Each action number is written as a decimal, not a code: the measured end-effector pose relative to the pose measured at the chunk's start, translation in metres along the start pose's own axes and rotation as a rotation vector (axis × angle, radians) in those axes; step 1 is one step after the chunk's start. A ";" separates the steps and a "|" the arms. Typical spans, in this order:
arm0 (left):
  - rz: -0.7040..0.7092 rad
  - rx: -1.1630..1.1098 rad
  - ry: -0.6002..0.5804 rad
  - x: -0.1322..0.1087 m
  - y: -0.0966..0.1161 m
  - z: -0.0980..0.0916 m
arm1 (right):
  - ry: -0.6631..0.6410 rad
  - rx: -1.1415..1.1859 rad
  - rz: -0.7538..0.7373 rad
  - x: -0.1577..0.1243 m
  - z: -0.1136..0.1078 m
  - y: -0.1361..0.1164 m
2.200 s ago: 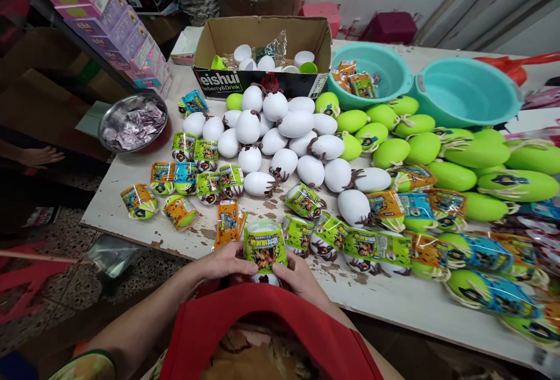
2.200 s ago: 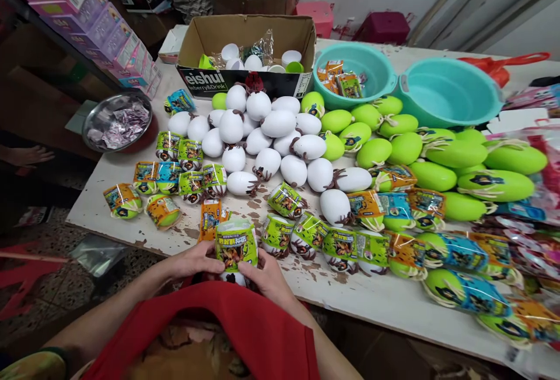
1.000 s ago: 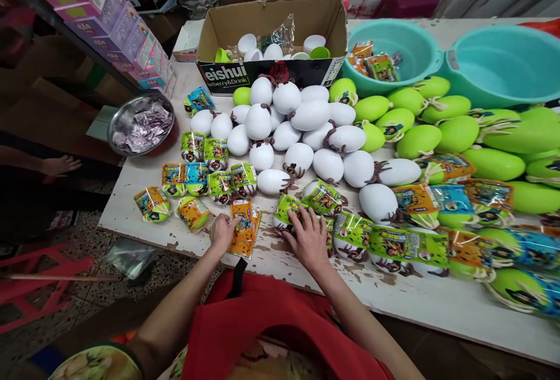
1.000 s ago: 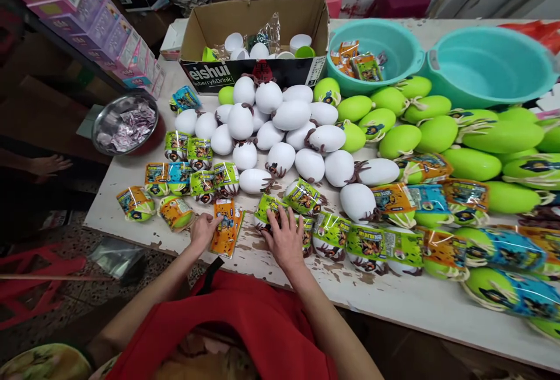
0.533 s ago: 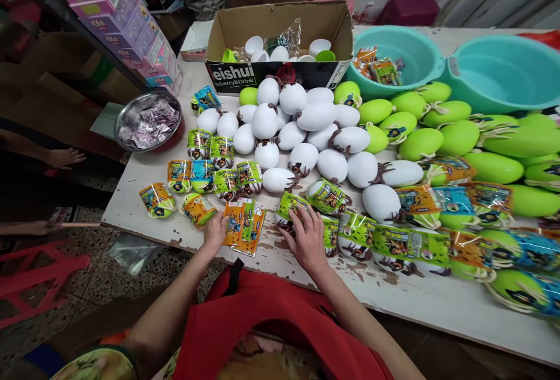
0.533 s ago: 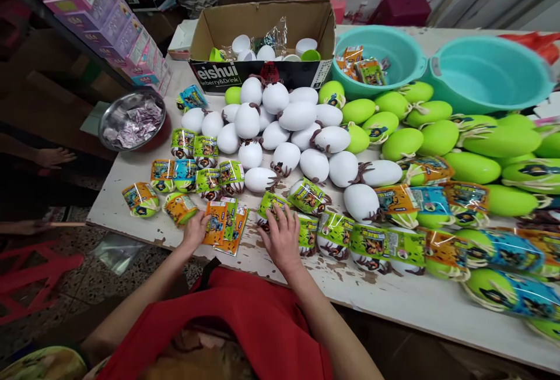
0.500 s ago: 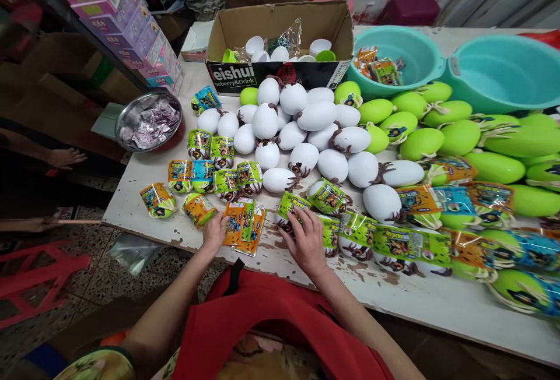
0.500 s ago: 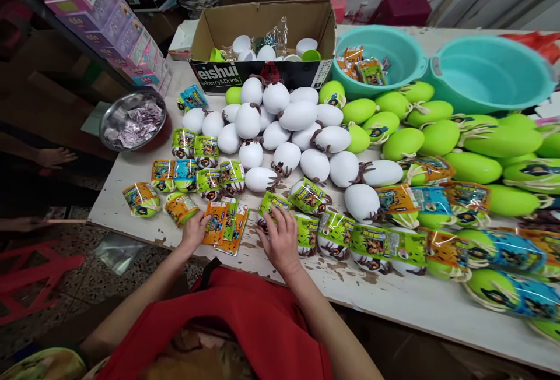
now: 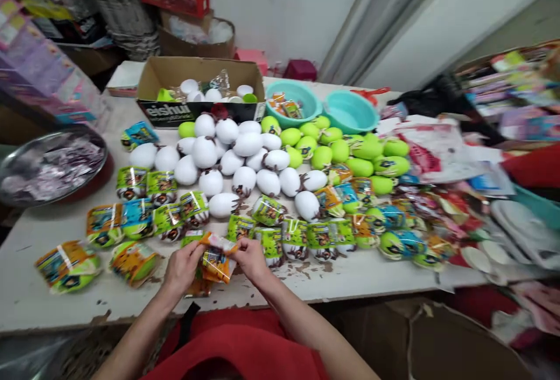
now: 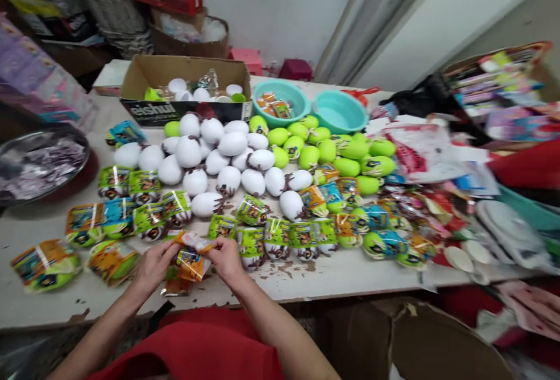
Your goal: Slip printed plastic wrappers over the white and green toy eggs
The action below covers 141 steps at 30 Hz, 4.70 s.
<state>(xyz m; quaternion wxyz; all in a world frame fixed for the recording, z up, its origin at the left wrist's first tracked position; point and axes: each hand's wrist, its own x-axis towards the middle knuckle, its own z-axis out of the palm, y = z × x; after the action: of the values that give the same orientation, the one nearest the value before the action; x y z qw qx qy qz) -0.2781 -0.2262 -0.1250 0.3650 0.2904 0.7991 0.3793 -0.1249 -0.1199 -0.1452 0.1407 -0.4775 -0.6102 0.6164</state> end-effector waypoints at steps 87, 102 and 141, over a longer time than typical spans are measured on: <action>-0.431 -0.824 -0.622 0.063 0.177 0.122 | -0.224 1.192 0.341 -0.011 -0.214 0.023; -0.179 -0.476 -0.907 0.068 0.186 0.083 | -0.606 0.351 0.141 -0.007 -0.204 -0.028; -0.244 -0.676 -0.776 -0.003 0.121 0.101 | -0.196 0.566 0.124 -0.057 -0.159 0.007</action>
<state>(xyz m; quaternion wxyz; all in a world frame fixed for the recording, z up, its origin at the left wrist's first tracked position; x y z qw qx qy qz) -0.1726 -0.1227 -0.0699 0.7488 0.1803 0.4663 0.4351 0.0279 -0.0663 -0.0956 0.1705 -0.3939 -0.3945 0.8125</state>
